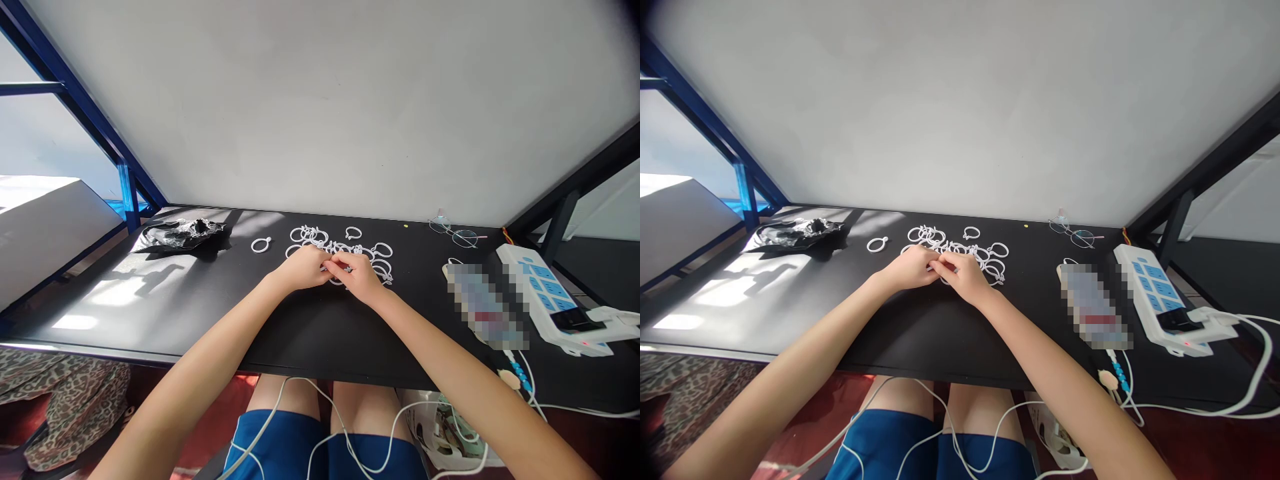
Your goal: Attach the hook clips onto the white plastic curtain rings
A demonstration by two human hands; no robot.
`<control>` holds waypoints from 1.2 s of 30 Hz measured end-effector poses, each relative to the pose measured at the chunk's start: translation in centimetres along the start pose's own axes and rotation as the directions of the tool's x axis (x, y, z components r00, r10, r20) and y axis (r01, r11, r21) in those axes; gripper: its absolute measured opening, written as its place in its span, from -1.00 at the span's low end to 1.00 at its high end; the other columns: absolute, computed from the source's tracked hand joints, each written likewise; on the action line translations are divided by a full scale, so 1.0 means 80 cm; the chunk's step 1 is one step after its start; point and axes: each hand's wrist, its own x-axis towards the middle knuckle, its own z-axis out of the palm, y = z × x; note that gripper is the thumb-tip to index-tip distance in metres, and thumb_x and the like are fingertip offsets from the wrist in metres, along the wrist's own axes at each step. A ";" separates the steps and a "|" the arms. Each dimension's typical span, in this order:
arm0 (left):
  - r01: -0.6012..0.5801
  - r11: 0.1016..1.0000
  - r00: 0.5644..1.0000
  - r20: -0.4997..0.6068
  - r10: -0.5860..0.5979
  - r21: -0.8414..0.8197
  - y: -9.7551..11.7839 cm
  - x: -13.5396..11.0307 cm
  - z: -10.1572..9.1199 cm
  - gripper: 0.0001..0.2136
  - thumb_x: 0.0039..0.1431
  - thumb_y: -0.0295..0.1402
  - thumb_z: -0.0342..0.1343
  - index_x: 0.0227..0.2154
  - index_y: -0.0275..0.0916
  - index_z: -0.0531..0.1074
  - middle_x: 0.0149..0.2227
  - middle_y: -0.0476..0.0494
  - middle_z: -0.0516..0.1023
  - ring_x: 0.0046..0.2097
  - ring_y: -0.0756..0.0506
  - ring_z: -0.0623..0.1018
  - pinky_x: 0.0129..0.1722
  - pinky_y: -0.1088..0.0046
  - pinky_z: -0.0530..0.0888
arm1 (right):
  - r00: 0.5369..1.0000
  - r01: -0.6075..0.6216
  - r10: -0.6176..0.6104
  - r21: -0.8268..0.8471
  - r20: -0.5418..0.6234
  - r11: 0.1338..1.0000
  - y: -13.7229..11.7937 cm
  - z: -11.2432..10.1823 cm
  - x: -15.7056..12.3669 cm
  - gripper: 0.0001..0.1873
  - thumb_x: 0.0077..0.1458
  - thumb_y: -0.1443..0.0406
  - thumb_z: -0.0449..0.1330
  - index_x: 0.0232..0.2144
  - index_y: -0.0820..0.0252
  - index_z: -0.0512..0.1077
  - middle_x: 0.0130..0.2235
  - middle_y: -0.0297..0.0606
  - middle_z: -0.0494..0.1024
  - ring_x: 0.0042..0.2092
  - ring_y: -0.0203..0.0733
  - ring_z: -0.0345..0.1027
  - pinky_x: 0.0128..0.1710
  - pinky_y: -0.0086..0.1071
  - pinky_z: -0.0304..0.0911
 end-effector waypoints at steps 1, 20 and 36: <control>0.005 1.000 1.000 0.006 -0.005 0.003 0.000 0.000 0.000 -0.83 -0.01 -0.48 -0.03 -0.64 -0.27 0.37 -0.64 -0.02 0.39 -0.58 0.05 0.25 -0.50 0.51 0.17 | 1.000 0.002 -0.002 0.001 0.002 1.000 0.000 0.000 0.000 -0.67 0.21 0.14 0.08 -0.54 0.16 0.34 -0.52 -0.36 0.42 -0.45 -0.29 0.30 -0.39 -0.40 0.21; 0.041 0.998 0.999 0.016 -0.042 0.049 0.004 -0.001 -0.002 -0.85 -0.06 -0.46 -0.02 -0.66 -0.26 0.35 -0.64 -0.05 0.40 -0.58 0.02 0.26 -0.52 0.49 0.14 | 1.000 0.005 -0.004 -0.011 0.010 1.000 0.003 0.001 -0.002 -0.68 0.21 0.15 0.08 -0.53 0.16 0.37 -0.50 -0.35 0.44 -0.45 -0.29 0.31 -0.40 -0.40 0.23; 0.060 0.992 0.998 0.013 -0.062 0.107 0.003 -0.001 0.000 -0.86 -0.04 -0.38 -0.02 -0.58 -0.25 0.39 -0.54 -0.11 0.49 -0.52 -0.04 0.40 -0.52 0.47 0.14 | 1.000 0.018 -0.018 -0.078 -0.010 0.997 0.002 0.004 -0.003 -0.73 0.20 0.20 0.08 -0.52 0.16 0.35 -0.50 -0.35 0.45 -0.45 -0.29 0.32 -0.40 -0.39 0.23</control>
